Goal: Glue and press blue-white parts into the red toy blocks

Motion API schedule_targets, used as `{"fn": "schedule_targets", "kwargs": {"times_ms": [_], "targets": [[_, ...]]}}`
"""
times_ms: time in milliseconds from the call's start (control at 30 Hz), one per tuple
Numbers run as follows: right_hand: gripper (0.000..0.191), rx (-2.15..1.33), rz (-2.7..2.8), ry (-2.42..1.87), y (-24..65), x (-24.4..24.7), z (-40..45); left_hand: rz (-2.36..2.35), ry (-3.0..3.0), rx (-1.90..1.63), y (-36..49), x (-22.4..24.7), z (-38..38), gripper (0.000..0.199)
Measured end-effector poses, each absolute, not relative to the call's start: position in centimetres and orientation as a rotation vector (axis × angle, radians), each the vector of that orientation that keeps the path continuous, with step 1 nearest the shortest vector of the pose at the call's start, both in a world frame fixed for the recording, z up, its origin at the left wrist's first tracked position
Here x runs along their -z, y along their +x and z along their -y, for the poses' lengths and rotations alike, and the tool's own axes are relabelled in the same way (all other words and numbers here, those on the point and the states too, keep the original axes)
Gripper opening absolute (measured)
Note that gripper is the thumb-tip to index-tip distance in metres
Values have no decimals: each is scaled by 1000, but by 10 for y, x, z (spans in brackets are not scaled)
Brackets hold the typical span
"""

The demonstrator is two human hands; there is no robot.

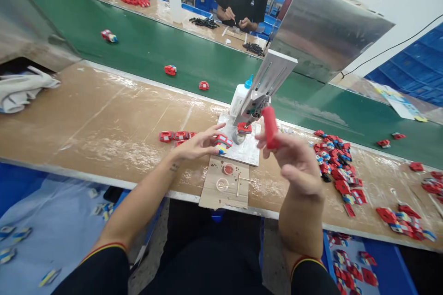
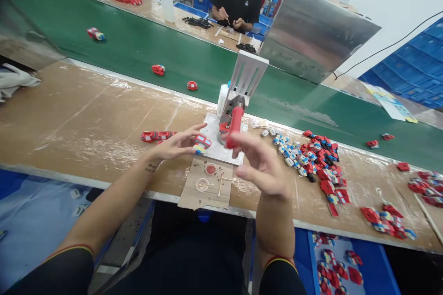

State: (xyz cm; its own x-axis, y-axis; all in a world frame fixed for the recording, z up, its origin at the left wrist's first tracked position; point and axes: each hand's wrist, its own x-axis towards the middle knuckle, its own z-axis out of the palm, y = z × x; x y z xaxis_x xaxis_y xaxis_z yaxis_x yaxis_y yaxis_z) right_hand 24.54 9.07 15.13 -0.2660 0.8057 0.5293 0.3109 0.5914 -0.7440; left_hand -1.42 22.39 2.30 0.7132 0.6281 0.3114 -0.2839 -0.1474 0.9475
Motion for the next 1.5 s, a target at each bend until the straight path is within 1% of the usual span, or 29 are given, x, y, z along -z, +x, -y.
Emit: {"fn": "schedule_targets", "kwargs": {"times_ms": [33,67,133,167,233,300,333,367,433,467,533,600,667,767,833,933,1033,1100,1200,1367,1500], "targets": [[62,-585,1823,-919,246,-169,-98,-271,1527,-780,-8,-25,-233,42],[66,-542,1799,-946,246,-187,-108,-255,1513,-766,-3,-26,-240,42],[65,-469,1735,-964,247,-220,-135,-230,1470,-761,6,-27,-248,42],[67,-441,1703,-967,250,-231,-147,-218,1458,-756,10,-26,-250,41],[70,-379,1658,-953,257,-236,-165,-195,1456,-736,18,-23,-251,41],[57,-274,1607,-938,267,-213,-168,-167,1456,-723,26,-20,-251,43],[51,-206,1566,-933,271,-192,-165,-156,1452,-724,29,-19,-251,46],[49,-133,1509,-939,274,-166,-160,-148,1446,-727,32,-18,-252,48],[36,-36,1359,-1051,275,-111,-152,-133,1440,-725,37,-17,-253,52],[36,-110,1346,-1182,273,-86,-151,-126,1442,-714,38,-18,-254,54],[51,-356,1362,-1309,266,-48,-154,-110,1451,-688,40,-20,-253,55],[62,-582,1341,-1335,257,-30,-164,-92,1463,-661,40,-22,-250,54],[62,-678,1283,-1341,253,-27,-173,-83,1468,-645,42,-23,-245,52],[48,-668,1236,-1383,255,-30,-171,-81,1464,-643,46,-24,-237,52],[42,-634,1234,-1392,260,-33,-157,-79,1454,-656,49,-27,-232,52],[45,-579,1377,-1368,269,-35,-128,-32,1465,-630,53,-37,-226,50],[45,-511,1596,-1345,284,-34,-103,23,1512,-517,52,-52,-222,46],[47,-501,1589,-1353,305,-31,-101,25,1543,-476,47,-58,-221,44],[48,-474,1289,-1400,354,-30,-131,-45,1550,-591,31,-53,-225,46],[38,-383,1016,-1561,434,-34,-241,-297,1258,-982,15,-23,-234,51],[38,-372,969,-1773,456,-24,-302,-454,1026,-1045,22,-6,-236,57]]}}
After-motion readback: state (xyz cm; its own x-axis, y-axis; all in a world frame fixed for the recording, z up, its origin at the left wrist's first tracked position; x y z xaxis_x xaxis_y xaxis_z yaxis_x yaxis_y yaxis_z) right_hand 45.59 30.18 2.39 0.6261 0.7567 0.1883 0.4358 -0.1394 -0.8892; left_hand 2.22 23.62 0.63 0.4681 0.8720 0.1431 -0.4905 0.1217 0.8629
